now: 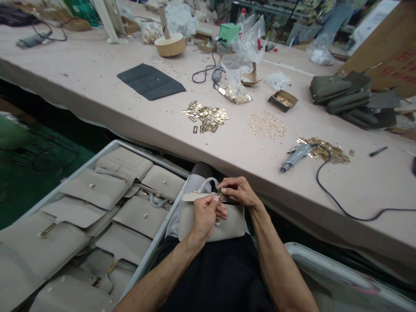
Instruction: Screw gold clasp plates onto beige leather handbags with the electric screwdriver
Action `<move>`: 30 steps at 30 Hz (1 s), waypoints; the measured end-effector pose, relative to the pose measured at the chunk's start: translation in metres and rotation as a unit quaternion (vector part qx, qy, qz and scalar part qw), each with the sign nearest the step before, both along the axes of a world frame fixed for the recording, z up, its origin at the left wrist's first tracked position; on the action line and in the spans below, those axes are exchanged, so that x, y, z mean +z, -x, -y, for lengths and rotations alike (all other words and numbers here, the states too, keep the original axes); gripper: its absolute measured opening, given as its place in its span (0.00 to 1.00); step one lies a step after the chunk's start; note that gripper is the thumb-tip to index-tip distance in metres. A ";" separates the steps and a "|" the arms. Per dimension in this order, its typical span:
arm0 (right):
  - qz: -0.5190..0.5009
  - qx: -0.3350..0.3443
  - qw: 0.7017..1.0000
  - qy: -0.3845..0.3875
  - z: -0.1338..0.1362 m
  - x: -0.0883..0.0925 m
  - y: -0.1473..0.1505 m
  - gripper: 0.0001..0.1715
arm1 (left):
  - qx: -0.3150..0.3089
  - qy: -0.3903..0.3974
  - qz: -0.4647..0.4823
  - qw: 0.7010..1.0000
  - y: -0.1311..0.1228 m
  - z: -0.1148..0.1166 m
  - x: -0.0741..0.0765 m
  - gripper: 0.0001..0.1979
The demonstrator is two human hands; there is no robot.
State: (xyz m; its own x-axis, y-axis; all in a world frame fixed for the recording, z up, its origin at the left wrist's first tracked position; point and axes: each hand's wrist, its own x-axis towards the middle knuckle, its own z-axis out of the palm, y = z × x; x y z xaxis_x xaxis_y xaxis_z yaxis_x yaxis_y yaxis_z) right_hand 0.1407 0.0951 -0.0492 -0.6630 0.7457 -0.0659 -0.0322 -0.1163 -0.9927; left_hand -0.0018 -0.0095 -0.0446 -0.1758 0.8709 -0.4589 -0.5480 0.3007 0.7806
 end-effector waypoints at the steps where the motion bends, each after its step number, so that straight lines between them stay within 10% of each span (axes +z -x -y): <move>1: -0.007 -0.003 1.000 0.003 0.000 -0.001 0.000 0.12 | -0.012 0.000 0.014 1.000 0.001 0.001 0.000 0.21; 30: -0.078 0.018 0.996 0.030 0.008 -0.014 -0.006 0.16 | -0.052 0.004 -0.007 0.999 0.012 -0.003 0.010 0.23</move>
State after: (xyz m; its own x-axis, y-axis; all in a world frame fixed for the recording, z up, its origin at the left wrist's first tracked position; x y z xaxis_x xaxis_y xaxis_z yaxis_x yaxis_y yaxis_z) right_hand 0.1466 0.0867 -0.0628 -0.6953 0.7187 -0.0041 -0.1801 -0.1797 -0.9671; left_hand -0.0133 -0.0066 -0.0348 -0.0912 0.8808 -0.4646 -0.5028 0.3619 0.7850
